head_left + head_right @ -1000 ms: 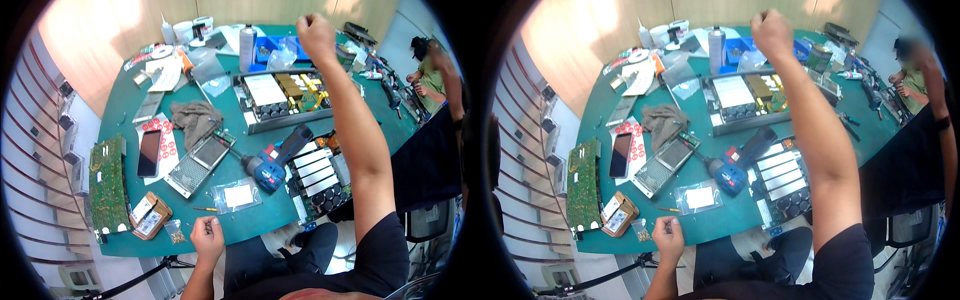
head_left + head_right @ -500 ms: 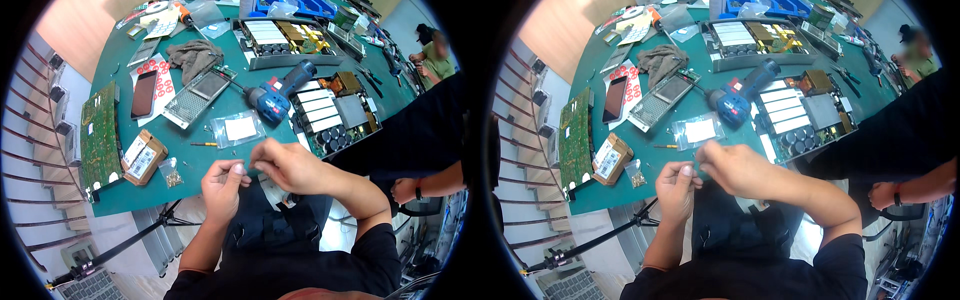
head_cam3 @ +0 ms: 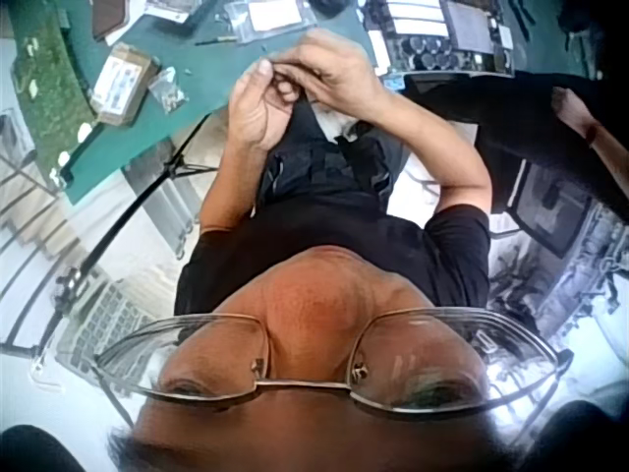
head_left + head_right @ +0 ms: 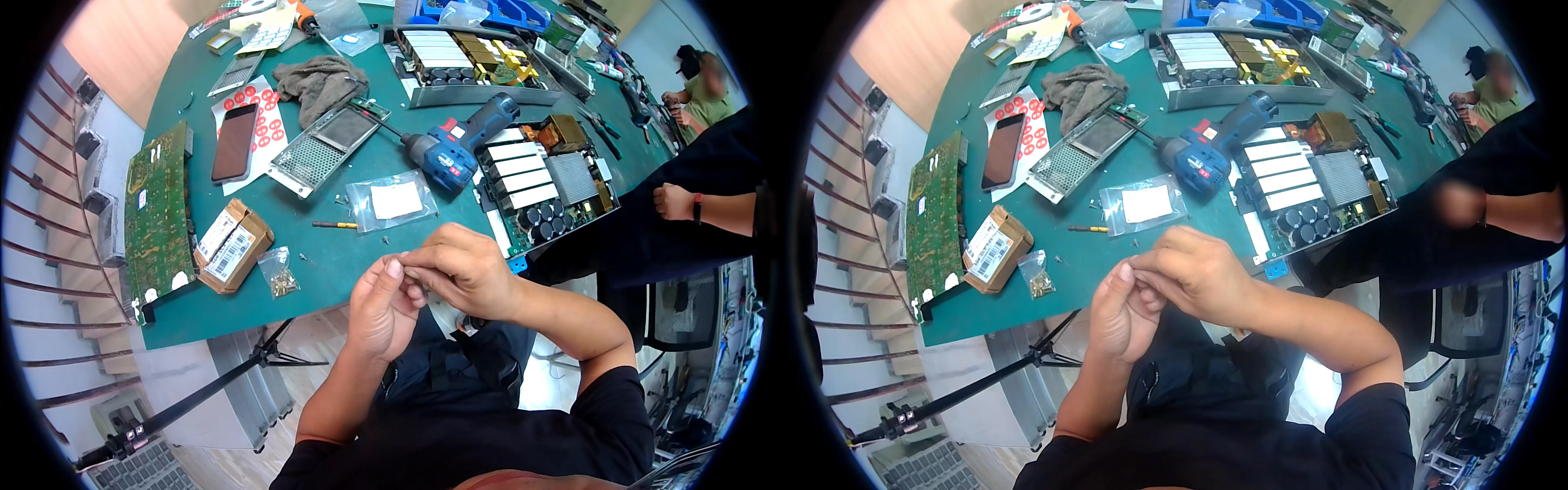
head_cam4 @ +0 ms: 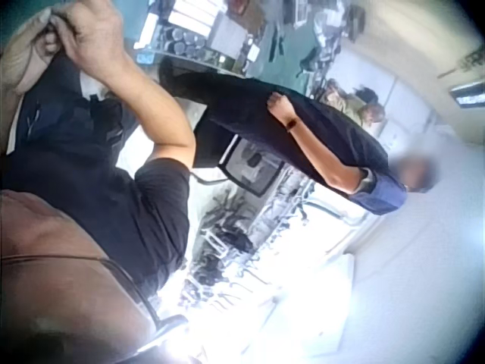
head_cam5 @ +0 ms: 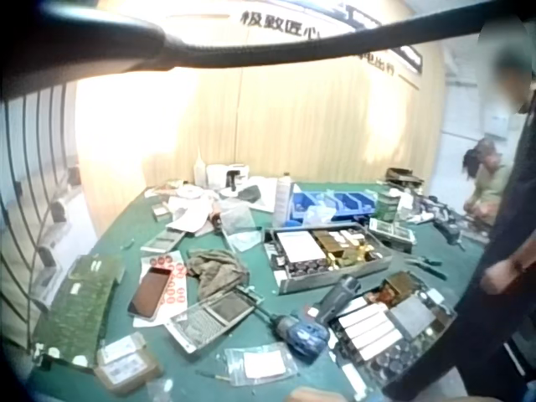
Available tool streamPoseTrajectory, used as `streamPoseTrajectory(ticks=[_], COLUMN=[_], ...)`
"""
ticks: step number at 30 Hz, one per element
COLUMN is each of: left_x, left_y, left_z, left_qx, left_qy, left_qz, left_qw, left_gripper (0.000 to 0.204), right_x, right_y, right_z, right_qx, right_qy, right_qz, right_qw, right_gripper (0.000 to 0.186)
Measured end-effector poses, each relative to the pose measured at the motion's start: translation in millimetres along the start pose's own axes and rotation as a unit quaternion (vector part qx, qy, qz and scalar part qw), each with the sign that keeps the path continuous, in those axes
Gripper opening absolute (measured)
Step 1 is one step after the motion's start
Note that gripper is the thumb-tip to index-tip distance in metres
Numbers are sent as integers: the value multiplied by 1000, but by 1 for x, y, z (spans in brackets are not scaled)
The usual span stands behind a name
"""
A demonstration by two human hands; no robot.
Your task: The person repairs electronic components by using an electric screwdriver to remove screws from a circuit board, handling various small parts and fasteners, and working on an internal assembly of a large device.
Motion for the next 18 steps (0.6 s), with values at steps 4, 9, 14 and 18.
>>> streamPoseTrajectory(ticks=[4, 9, 14, 18], left_x=[10, 17, 23, 26], left_y=[9, 28, 33, 35], left_z=[10, 18, 18, 12], left_qx=[-24, -64, -65, -62], left_qy=[-4, 56, 84, 97], left_qz=[1, 51, 75, 88], left_qw=[1000, 995, 992, 989], left_gripper=[17, 17, 17, 18], right_x=[0, 69, 96, 90], right_y=[17, 86, 130, 145], right_z=[13, 50, 74, 72], right_qx=[25, -70, -140, -103], right_qy=[-14, -111, -353, -374], right_qz=[-25, -408, -384, -467], right_qw=[999, 903, 842, 795], right_gripper=[29, 71, 81, 85])
Point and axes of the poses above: each hand's wrist, its own z-axis towards the middle knuckle, its own x-axis out of the back of the hand, y = z × x, the point moved 1 cm from there along z, towards the middle knuckle, and after that the axes turned 12 degrees about -y, right-handed, at the moved point
